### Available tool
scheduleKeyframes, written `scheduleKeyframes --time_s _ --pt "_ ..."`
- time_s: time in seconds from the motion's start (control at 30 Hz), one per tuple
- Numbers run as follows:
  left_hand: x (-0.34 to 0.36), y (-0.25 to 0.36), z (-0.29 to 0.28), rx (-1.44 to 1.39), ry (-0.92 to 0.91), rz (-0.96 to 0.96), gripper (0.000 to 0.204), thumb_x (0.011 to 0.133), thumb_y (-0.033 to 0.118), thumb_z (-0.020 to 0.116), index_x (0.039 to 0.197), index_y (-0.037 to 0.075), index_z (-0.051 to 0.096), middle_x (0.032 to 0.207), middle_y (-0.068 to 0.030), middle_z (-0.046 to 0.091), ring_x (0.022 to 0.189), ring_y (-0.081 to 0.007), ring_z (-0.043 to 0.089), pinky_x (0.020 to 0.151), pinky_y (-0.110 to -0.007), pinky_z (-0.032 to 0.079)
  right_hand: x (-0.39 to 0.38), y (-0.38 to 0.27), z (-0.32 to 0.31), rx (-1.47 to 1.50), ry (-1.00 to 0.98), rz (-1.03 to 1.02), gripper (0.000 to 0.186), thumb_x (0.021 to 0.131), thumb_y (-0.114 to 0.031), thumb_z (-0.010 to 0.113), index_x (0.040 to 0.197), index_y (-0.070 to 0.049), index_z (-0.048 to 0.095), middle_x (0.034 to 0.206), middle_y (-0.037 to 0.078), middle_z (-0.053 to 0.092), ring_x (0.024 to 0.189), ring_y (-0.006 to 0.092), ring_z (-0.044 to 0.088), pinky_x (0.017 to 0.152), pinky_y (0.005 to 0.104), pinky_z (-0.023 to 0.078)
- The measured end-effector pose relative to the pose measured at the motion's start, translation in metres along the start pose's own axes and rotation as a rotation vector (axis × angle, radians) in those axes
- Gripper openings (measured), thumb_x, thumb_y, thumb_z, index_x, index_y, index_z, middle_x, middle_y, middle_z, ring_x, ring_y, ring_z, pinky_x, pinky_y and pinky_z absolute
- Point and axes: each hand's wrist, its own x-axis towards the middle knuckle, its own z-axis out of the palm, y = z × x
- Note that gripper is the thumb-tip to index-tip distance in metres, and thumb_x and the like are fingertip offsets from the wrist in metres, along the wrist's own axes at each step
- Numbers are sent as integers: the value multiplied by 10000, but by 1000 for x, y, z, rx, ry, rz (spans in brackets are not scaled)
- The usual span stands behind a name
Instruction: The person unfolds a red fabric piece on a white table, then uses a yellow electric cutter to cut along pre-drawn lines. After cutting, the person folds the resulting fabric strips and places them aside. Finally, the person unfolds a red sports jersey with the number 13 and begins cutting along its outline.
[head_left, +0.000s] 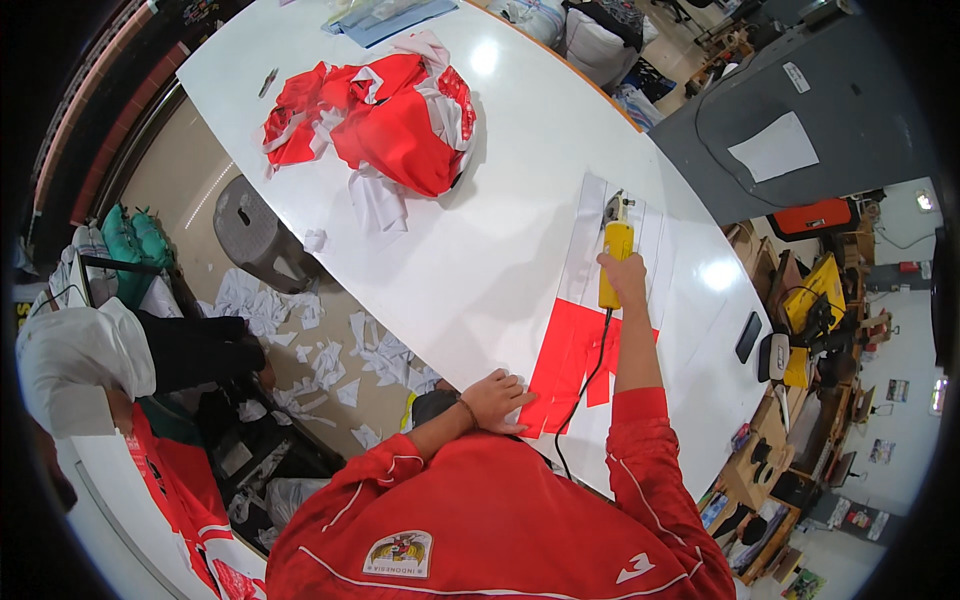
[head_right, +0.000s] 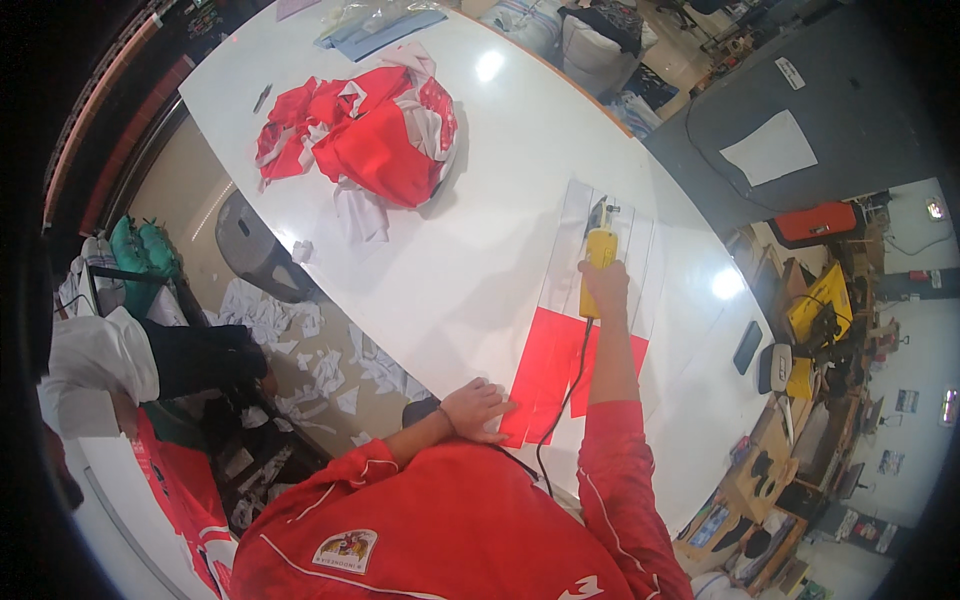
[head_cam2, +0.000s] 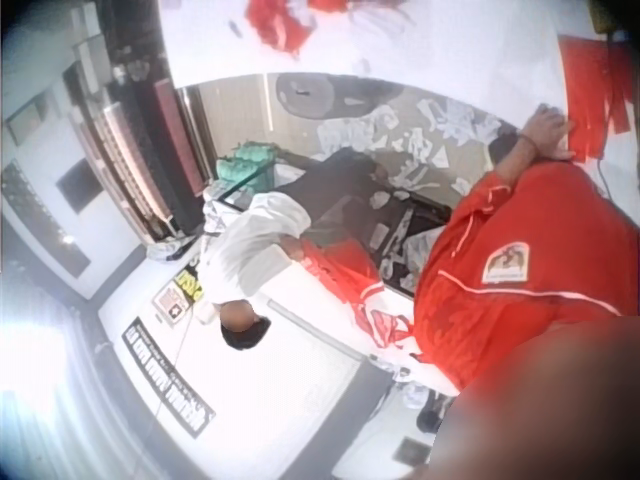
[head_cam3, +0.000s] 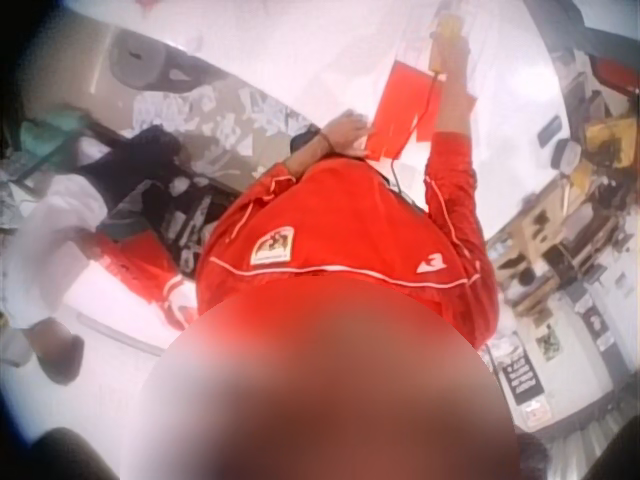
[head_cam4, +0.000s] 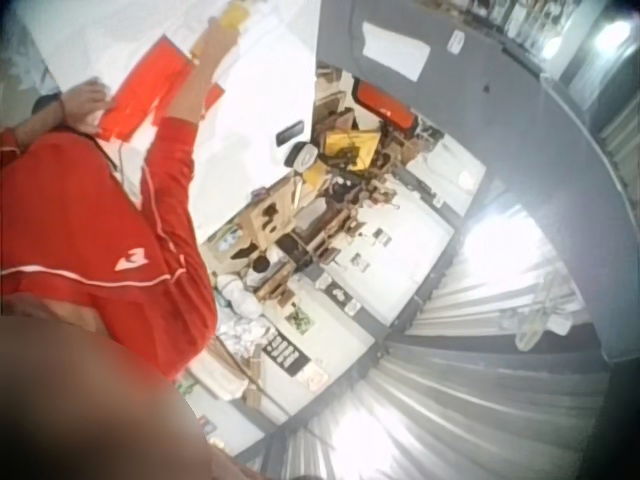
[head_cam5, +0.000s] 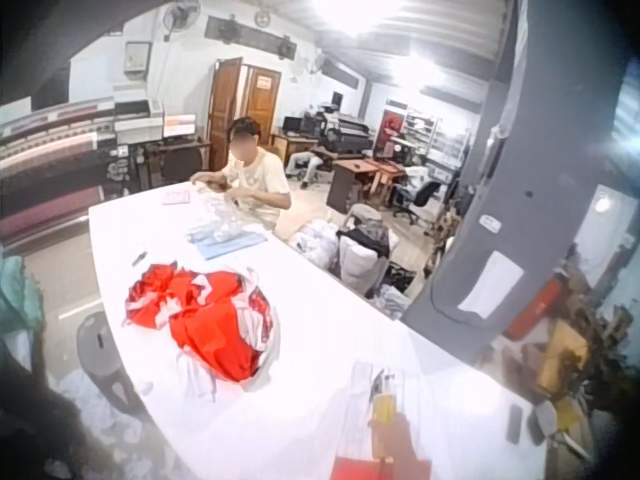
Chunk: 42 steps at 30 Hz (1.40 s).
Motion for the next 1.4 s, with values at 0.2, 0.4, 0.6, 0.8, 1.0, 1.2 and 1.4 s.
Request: scheduleKeyframes --time_s 0.2,0.4,0.6,0.8,1.0,1.2,1.4 --pt "0 0 0 3 -2 -9 683 849 579 781 1340 118 671 1039 -81 687 1087 -271 638 974 -454 489 24 -9 1 -10 10 -5 742 760 -397 839 1262 105 624 1192 295 731 1070 416 752 911 487 617" --pt "-1 0 3 6 -9 -25 682 849 586 780 1330 116 672 1052 -83 692 1083 -272 638 979 -457 490 44 -13 1 -4 11 -16 759 754 -411 843 1264 106 623 1193 297 732 1074 421 751 910 490 618" --pt "0 -1 4 -12 6 -26 684 847 570 786 1342 111 676 1025 -73 685 1083 -274 640 968 -446 492 61 -24 -1 -9 28 -38 754 747 -424 849 1245 104 643 1185 296 739 1074 409 757 908 483 621" --pt "0 0 3 8 30 -27 678 846 555 787 1346 110 681 996 -60 676 1086 -268 643 963 -436 494 81 -32 0 7 29 -49 728 738 -424 855 1206 105 678 1144 287 754 1054 404 765 901 476 626" --pt "1 4 1 56 -7 -65 722 837 585 776 1364 106 661 1044 -79 706 1076 -259 649 974 -425 496 101 -24 4 238 14 -124 614 767 -355 851 1142 102 685 1011 228 750 862 340 775 750 456 634" --pt "2 6 0 83 27 -77 748 842 609 769 1362 84 655 1063 -98 715 1053 -274 660 982 -423 497 41 4 -62 620 -257 -40 484 837 -273 822 1132 75 661 884 126 685 699 259 732 590 396 598" --pt "6 11 -2 35 -14 -133 716 840 600 783 1324 87 662 1106 -115 702 1047 -291 662 982 -430 499 -88 97 -159 672 -266 -12 478 886 -270 778 1229 28 630 926 130 692 723 240 729 577 377 605"
